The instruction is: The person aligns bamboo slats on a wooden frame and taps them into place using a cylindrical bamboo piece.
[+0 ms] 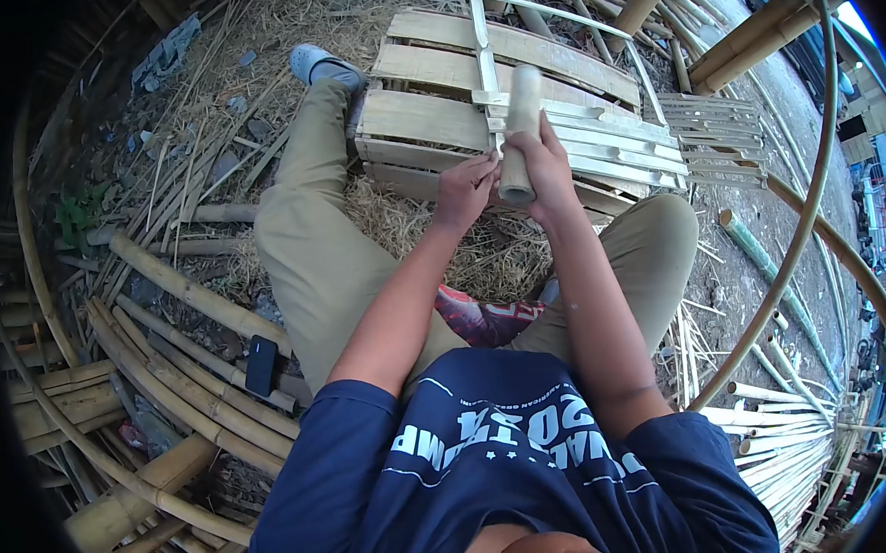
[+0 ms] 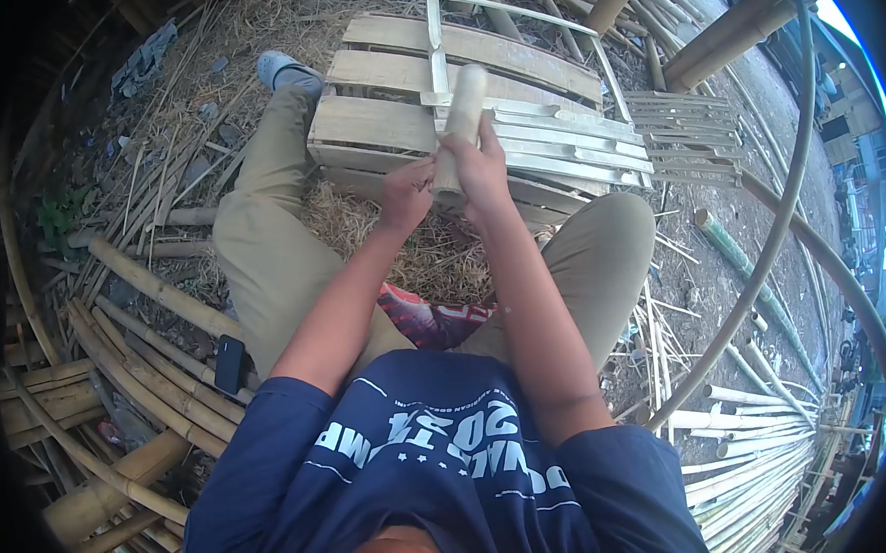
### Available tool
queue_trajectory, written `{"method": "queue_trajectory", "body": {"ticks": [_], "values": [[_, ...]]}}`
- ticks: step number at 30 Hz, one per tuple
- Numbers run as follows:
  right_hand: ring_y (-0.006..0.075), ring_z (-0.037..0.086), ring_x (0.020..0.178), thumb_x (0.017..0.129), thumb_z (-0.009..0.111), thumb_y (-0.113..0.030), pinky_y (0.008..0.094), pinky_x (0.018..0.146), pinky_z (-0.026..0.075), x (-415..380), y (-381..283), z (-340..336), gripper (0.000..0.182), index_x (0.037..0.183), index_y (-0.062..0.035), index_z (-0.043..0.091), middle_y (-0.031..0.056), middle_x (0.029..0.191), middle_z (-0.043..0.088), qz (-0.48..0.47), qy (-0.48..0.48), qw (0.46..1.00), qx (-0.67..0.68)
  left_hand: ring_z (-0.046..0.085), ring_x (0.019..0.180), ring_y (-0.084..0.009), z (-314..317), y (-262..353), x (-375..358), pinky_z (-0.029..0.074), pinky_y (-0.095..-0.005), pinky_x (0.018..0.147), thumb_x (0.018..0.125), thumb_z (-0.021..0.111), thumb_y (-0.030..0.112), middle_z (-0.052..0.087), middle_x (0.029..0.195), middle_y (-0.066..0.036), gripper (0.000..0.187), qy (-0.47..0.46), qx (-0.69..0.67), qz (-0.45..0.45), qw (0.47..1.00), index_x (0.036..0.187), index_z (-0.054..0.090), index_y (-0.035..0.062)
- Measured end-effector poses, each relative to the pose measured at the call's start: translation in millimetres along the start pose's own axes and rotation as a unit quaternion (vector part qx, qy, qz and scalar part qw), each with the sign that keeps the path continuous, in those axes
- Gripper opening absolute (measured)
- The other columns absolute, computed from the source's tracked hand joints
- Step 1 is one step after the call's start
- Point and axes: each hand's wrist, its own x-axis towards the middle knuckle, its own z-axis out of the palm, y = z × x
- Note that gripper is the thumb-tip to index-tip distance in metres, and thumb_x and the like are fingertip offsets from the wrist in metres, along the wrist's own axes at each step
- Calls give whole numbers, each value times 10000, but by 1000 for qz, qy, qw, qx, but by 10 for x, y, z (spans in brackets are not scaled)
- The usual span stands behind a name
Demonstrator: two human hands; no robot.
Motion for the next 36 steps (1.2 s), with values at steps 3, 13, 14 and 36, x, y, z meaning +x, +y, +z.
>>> {"method": "queue_trajectory", "body": {"ticks": [3, 13, 14, 36], "values": [[242, 713, 876, 951, 663, -38, 365, 699, 615, 70, 96, 10, 711, 1602, -53, 377, 173, 1154, 644, -22, 26, 996, -77, 785, 1128, -312, 19, 3, -35, 644, -380, 925, 837, 774, -67, 797, 1235, -159, 354, 29, 6, 28, 999, 1175, 799, 34], [245, 681, 694, 991, 635, -59, 398, 553, 617, 99, 6, -120, 618, 1562, -110, 406, 143, 1078, 622, 75, -52, 994, -64, 807, 1070, -299, 33, -1, -49, 646, -367, 906, 894, 786, -40, 810, 1199, -171, 269, 39, 1, 28, 999, 1151, 817, 33], [244, 679, 684, 991, 637, -61, 398, 552, 616, 107, -18, -146, 658, 1594, -119, 382, 149, 1092, 630, 32, -24, 998, -52, 810, 1057, -298, 40, -26, -34, 645, -365, 896, 896, 787, -36, 811, 1193, -172, 257, 31, 1, 26, 999, 1142, 818, 30], [217, 701, 715, 964, 705, -45, 378, 542, 596, 36, 4, -9, 683, 1587, -72, 427, 130, 1034, 666, 79, -17, 994, -75, 800, 1048, -331, 71, 23, -33, 651, -398, 892, 901, 783, -34, 811, 1115, -172, 207, 62, -10, 31, 998, 1096, 805, 33]]}}
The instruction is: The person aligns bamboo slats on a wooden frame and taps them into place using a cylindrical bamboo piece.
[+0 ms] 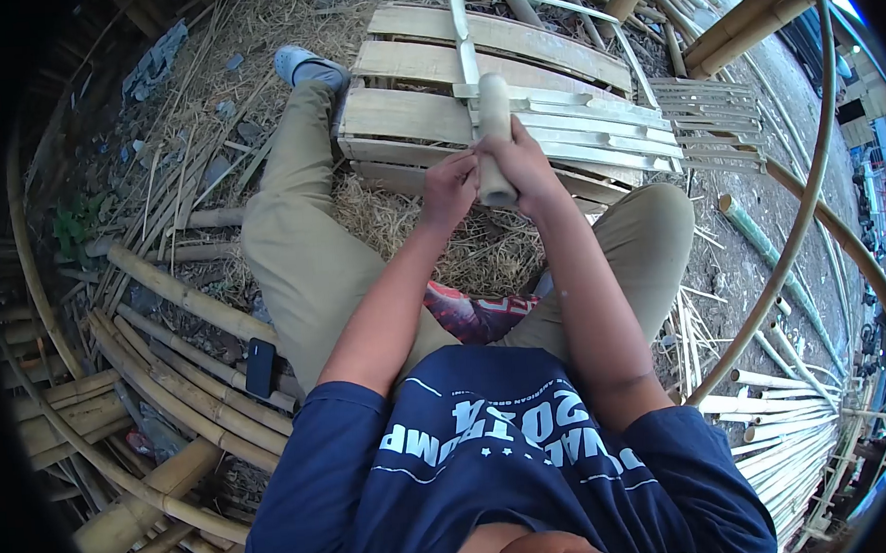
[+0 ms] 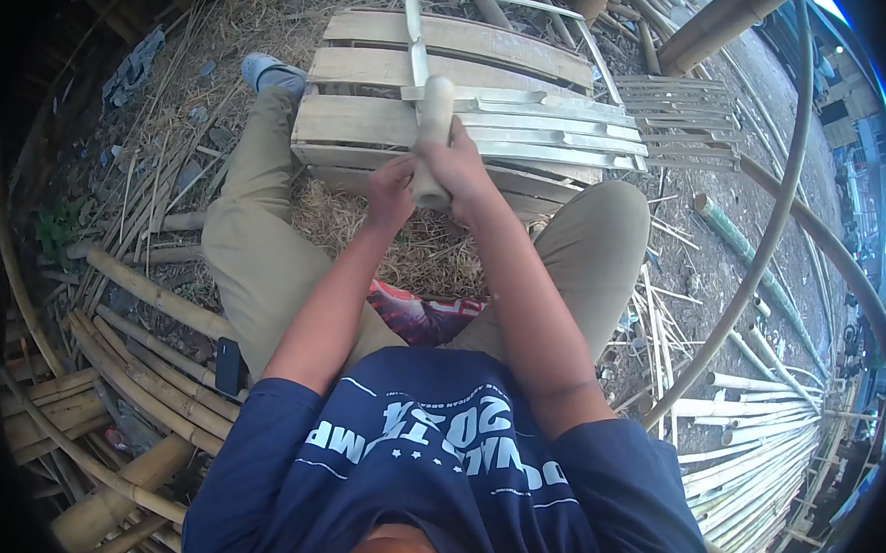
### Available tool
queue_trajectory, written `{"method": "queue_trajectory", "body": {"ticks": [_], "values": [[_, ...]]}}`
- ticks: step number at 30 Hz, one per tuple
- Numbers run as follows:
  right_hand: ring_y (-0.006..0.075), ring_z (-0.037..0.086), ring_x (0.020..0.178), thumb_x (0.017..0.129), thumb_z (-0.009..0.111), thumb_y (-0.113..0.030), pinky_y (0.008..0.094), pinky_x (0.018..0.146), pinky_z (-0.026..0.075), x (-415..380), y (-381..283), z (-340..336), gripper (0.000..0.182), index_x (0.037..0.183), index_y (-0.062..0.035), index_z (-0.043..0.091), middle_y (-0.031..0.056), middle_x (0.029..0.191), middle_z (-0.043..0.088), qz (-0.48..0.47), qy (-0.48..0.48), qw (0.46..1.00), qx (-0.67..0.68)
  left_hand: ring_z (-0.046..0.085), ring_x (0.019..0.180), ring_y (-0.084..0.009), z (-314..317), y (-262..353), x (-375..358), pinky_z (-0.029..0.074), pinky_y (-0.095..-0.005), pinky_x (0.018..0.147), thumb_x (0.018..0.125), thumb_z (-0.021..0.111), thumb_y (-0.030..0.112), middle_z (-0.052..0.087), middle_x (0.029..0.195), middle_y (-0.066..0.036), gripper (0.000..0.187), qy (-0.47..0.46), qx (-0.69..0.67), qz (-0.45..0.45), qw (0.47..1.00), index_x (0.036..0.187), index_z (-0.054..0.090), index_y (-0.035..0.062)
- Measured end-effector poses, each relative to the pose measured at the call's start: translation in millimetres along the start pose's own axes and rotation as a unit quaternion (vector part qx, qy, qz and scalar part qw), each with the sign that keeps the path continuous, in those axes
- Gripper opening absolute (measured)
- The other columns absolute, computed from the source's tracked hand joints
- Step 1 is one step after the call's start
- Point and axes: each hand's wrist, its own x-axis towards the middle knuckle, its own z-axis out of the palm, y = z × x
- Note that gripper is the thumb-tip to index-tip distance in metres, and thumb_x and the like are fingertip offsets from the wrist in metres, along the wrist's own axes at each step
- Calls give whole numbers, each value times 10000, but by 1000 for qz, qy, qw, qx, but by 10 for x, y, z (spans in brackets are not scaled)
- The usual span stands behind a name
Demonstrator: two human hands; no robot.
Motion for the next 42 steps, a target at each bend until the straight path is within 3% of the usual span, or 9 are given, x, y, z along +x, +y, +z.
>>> {"method": "queue_trajectory", "body": {"ticks": [7, 12, 18, 20, 26, 28, 31, 37, 42], "values": [[271, 753, 895, 936, 744, -85, 387, 674, 637, -275, -285, -373, 928, 1734, -70, 272, 239, 1255, 695, -113, 30, 988, -99, 802, 1057, -320, -109, 32, 140, 644, -412, 922, 904, 855, 53, 821, 1118, -161, 169, -37, 88, 88, 992, 1066, 815, 31], [362, 611, 1409, 796, 805, -178, 386, 1181, 484, -265, -345, -674, 1030, 1668, 86, 327, 319, 1531, 590, -200, -12, 958, -207, 781, 902, -315, -207, -84, 453, 618, -423, 801, 1032, 725, 126, 803, 1024, -142, 146, -67, 134, 43, 988, 1086, 794, 10], [388, 660, 1340, 762, 842, -237, 422, 1138, 518, -216, -617, -1017, 1045, 1662, 29, 381, 284, 1469, 645, -164, -135, 927, -309, 692, 1244, -331, -81, -529, 1192, 532, -448, 1048, 1041, 701, 165, 707, 1395, -188, 428, -109, 205, -41, 972, 1448, 653, 40], [391, 690, 1287, 764, 840, -243, 435, 1109, 539, -126, -758, -1107, 1033, 1669, -16, 395, 252, 1427, 682, -142, -176, 911, -344, 664, 1318, -367, 37, -813, 1359, 524, -467, 1080, 1039, 709, 197, 685, 1442, -210, 480, -110, 240, 22, 964, 1486, 623, 46], [376, 740, 1164, 763, 825, -244, 478, 1006, 598, 249, -867, -1396, 966, 1641, -73, 459, 212, 1275, 748, -176, -189, 834, -487, 656, 1347, -403, 165, -786, 1651, 521, -483, 1113, 1029, 735, 330, 694, 1425, -246, 525, -295, 362, -114, 877, 1418, 668, -14], [376, 740, 1164, 758, 822, -237, 479, 997, 602, 264, -806, -1464, 955, 1631, -67, 473, 216, 1262, 750, -165, -176, 843, -481, 678, 1306, -413, 143, -1036, 1563, 532, -480, 1096, 1020, 746, 359, 718, 1386, -240, 519, -223, 312, -98, 918, 1365, 699, -25], [382, 744, 1155, 745, 819, -232, 472, 1001, 600, 265, -704, -1398, 972, 1635, -54, 471, 234, 1238, 753, -142, -166, 848, -483, 681, 1307, -407, 144, -792, 1679, 529, -462, 1102, 1011, 770, 298, 720, 1380, -246, 492, -247, 369, -143, 885, 1376, 692, -23], [411, 736, 1165, 746, 799, -217, 468, 1029, 585, 347, -639, -1282, 1012, 1668, -57, 415, 250, 1257, 747, -151, -155, 865, -452, 708, 1258, -421, -37, -956, 1874, 542, -486, 1037, 985, 784, 125, 739, 1307, -285, 391, -368, 219, -46, 903, 1329, 702, -42], [427, 714, 1219, 747, 795, -221, 468, 1069, 562, 379, -551, -1224, 1058, 1693, -42, 357, 278, 1323, 720, -147, -150, 874, -438, 754, 1144, -436, 39, -442, 1962, 574, -501, 935, 1013, 717, 111, 777, 1156, -293, 332, -417, 309, -128, 845, 1303, 699, -48]]}}
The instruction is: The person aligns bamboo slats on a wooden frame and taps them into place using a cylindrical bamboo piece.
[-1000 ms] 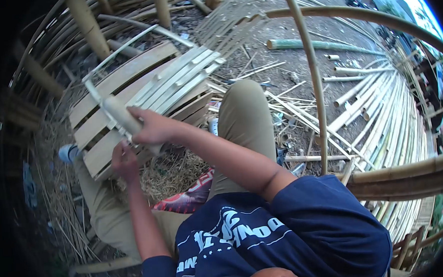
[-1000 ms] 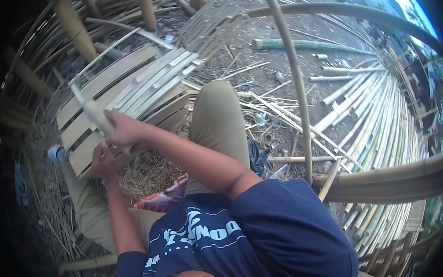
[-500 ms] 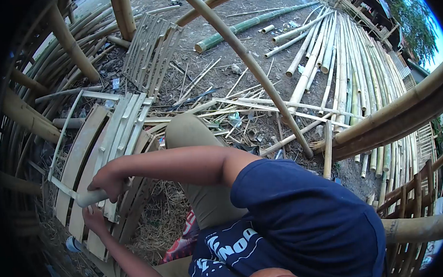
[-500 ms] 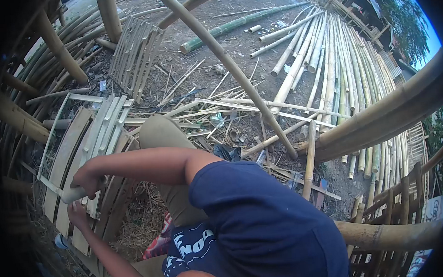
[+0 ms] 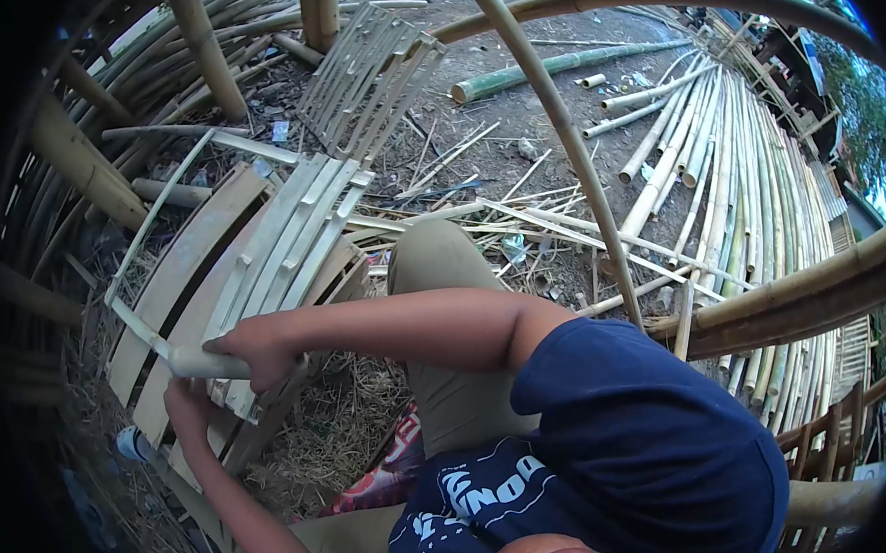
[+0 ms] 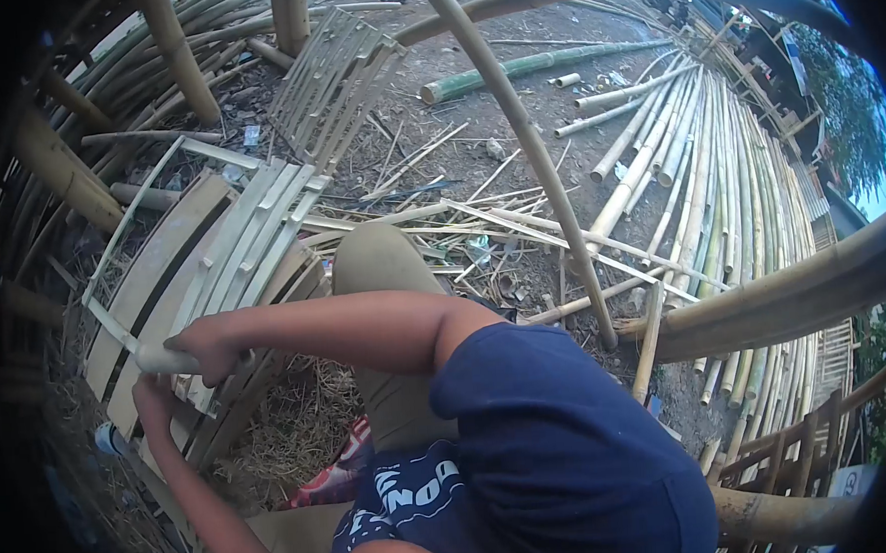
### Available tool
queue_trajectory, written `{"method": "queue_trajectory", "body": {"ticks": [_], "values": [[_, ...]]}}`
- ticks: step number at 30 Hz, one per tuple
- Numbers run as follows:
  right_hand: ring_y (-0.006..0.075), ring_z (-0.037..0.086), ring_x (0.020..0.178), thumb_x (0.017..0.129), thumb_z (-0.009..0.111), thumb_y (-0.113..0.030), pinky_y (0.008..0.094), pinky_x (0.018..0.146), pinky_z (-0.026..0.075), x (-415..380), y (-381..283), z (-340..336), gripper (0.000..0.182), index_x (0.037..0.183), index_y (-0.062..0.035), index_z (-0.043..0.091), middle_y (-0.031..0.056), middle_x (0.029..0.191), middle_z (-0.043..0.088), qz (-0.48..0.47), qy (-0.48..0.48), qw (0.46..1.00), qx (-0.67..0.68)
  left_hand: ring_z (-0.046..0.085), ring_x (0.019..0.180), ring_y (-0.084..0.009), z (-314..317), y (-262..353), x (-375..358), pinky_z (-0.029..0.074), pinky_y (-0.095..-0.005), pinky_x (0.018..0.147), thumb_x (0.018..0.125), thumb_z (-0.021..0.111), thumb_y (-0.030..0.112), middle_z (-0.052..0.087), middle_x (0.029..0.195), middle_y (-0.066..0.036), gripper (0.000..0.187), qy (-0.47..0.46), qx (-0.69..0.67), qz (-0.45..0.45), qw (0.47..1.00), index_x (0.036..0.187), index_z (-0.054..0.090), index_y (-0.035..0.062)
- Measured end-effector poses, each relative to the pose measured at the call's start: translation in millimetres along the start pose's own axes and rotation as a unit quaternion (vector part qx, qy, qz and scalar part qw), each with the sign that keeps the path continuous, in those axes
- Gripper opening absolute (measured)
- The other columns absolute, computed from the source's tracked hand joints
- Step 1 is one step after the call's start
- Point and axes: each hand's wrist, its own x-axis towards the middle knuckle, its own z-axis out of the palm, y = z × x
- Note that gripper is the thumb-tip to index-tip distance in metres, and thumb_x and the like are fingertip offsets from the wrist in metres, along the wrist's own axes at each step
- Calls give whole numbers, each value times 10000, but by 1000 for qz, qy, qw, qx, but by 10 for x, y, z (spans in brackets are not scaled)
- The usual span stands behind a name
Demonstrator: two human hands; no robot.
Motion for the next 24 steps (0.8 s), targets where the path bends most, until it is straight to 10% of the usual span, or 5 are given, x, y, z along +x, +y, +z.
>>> {"method": "queue_trajectory", "body": {"ticks": [16, 19, 22, 24], "values": [[424, 707, 1256, 807, 852, -301, 434, 1100, 543, 261, 48, 49, 1084, 1681, 47, 312, 346, 1363, 684, 2, 68, 997, 36, 598, 1386, -441, 25, 27, -2, 520, -479, 1159, 1061, 675, 282, 682, 1402, -261, 398, 8, 79, 113, 990, 1241, 718, -70], [413, 727, 1204, 914, 840, -457, 454, 1061, 552, 255, -89, -146, 927, 1566, 90, 473, 348, 1306, 704, 63, 127, 990, -23, 532, 1479, -422, -8, -72, -117, 343, -572, 1284, 1074, 652, 322, 628, 1509, -252, 502, 40, -10, 123, 992, 1402, 655, -58], [274, 735, 771, 931, 860, -343, 411, 723, 587, 368, -131, -463, 729, 1472, 38, 555, 241, 1059, 741, -25, 182, 980, -76, 504, 1517, -404, 132, 10, -511, 206, -653, 1319, 1031, 691, 372, 583, 1583, -228, 631, 182, -90, 81, 976, 1509, 595, -30], [381, 760, 918, 882, 841, -237, 453, 862, 588, 593, 7, -820, 616, 1387, -5, 576, 244, 1103, 751, -87, 126, 974, -165, 504, 1523, -388, 319, 36, -735, 194, -657, 1322, 994, 720, 396, 576, 1597, -205, 677, 259, -97, 96, 956, 1527, 592, -3]]}}
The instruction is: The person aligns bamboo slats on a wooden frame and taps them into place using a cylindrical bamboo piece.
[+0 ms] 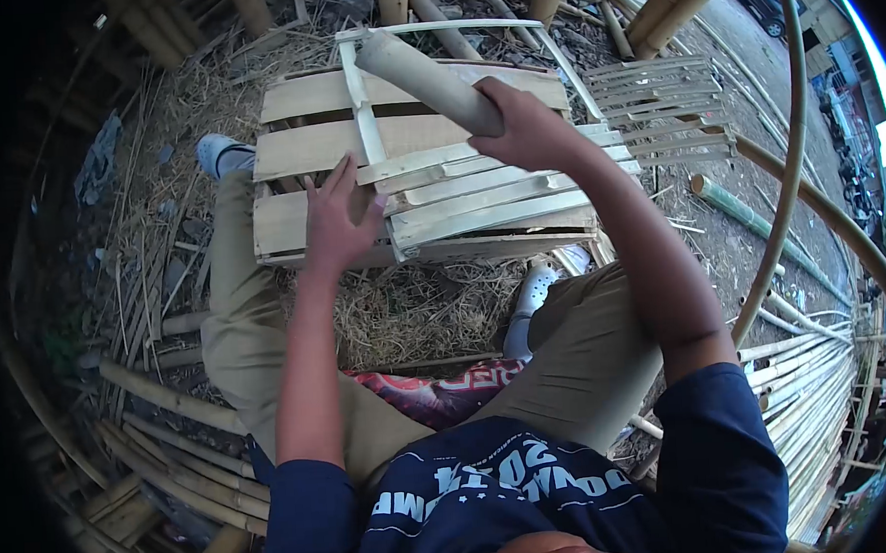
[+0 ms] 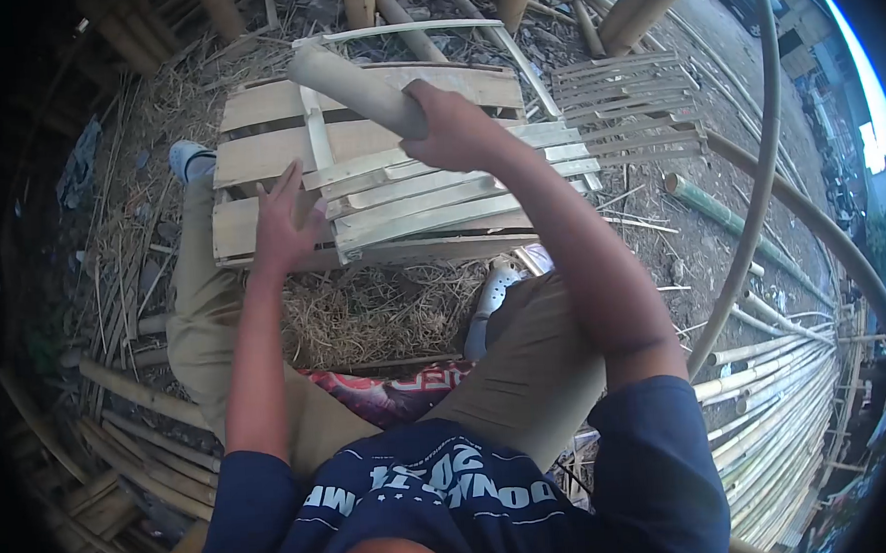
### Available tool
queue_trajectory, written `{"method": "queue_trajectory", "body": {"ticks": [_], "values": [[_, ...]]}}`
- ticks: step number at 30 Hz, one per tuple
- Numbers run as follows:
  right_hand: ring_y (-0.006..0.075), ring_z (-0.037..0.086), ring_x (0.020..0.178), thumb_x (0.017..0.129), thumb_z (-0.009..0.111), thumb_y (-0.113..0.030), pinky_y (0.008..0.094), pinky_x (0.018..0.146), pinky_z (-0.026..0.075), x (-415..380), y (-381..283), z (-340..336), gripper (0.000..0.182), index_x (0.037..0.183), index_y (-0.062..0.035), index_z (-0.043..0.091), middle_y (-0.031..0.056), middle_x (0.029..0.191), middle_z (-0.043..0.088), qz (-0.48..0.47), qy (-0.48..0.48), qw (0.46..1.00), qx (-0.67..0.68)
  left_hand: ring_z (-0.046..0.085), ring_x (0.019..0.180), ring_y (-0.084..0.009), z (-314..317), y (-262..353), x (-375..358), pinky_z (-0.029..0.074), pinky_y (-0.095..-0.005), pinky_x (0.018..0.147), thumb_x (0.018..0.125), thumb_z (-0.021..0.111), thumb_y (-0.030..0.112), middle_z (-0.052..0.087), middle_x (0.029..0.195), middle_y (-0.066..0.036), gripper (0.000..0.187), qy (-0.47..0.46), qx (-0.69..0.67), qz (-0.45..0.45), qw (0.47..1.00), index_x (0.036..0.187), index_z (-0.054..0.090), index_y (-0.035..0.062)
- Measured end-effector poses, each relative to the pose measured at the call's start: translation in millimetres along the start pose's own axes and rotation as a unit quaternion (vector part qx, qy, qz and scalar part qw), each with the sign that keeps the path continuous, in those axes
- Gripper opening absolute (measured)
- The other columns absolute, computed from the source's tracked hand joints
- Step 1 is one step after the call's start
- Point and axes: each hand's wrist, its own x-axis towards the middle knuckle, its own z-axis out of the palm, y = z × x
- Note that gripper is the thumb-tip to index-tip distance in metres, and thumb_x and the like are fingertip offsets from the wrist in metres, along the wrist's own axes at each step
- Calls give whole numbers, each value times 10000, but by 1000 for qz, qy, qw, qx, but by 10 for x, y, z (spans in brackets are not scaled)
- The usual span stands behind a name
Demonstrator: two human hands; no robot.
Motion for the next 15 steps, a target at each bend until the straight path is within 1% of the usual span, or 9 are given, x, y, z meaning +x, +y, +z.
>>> {"method": "queue_trajectory", "body": {"ticks": [1, 2, 4, 7, 8, 10, 12, 13, 15], "values": [[426, 748, 1012, 826, 799, -175, 476, 929, 578, 129, 28, -119, 573, 1341, -12, 608, 245, 1121, 757, 0, -7, 998, -65, 507, 1524, -378, 40, 32, -164, 213, -642, 1322, 973, 736, 405, 576, 1599, -193, 689, 22, -11, 16, 1000, 1521, 602, 10], [419, 743, 1019, 786, 766, -153, 495, 908, 580, 243, -125, -267, 515, 1274, -24, 665, 230, 1122, 766, 31, -30, 986, -164, 509, 1524, -368, 77, 44, -323, 233, -626, 1323, 951, 753, 415, 577, 1600, -180, 701, 45, -22, 33, 998, 1516, 612, 23], [392, 745, 1038, 788, 832, -234, 518, 896, 598, 522, 49, -265, 390, 1136, -81, 744, 171, 1060, 777, 22, -64, 964, -256, 517, 1517, -351, 149, 8, -526, 265, -594, 1320, 946, 750, 423, 597, 1576, -160, 684, 10, -20, 91, 996, 1505, 627, 49], [364, 733, 1040, 777, 888, -287, 507, 897, 575, 825, 346, -60, 368, 1067, -110, 745, 122, 1047, 771, -141, -17, 968, -205, 525, 1511, -355, 138, -28, -600, 304, -571, 1305, 975, 714, 436, 610, 1560, -168, 626, -6, -5, 131, 991, 1467, 657, 53], [332, 716, 1074, 761, 919, -261, 488, 971, 524, 860, 369, -49, 355, 1021, -118, 723, 84, 1045, 759, -209, -7, 960, -185, 527, 1510, -361, 127, -41, -581, 316, -568, 1299, 990, 696, 440, 611, 1558, -177, 605, -4, 3, 138, 990, 1451, 668, 49], [296, 687, 1158, 709, 920, -143, 471, 1051, 463, 1001, 500, 80, 384, 1039, -127, 724, 52, 1081, 753, -271, 1, 946, -180, 594, 1440, -358, 131, -45, -563, 425, -549, 1232, 996, 684, 463, 657, 1497, -154, 595, 22, 7, 151, 988, 1430, 683, 56], [281, 666, 1176, 664, 909, -62, 513, 1129, 428, 1101, 623, 185, 431, 1056, -134, 744, 26, 1102, 747, -343, 29, 922, -176, 633, 1396, -351, 229, -81, -590, 480, -535, 1189, 1003, 676, 455, 684, 1458, -141, 577, 40, -17, 155, 987, 1419, 689, 55], [284, 667, 1170, 667, 903, -56, 522, 1150, 421, 1128, 623, 200, 428, 1059, -129, 749, 29, 1102, 748, -382, 36, 905, -184, 709, 1284, -357, 249, -53, -550, 568, -511, 1088, 1022, 642, 429, 749, 1328, -143, 494, 79, -11, 157, 984, 1317, 750, 48], [271, 672, 1146, 662, 882, -27, 559, 1181, 415, 1124, 606, 289, 392, 1019, -128, 755, 24, 1089, 751, -425, 62, 887, -173, 748, 1173, -365, 328, -47, -508, 597, -509, 1027, 1023, 624, 407, 778, 1231, -142, 437, 120, -44, 140, 982, 1216, 785, 49]]}}
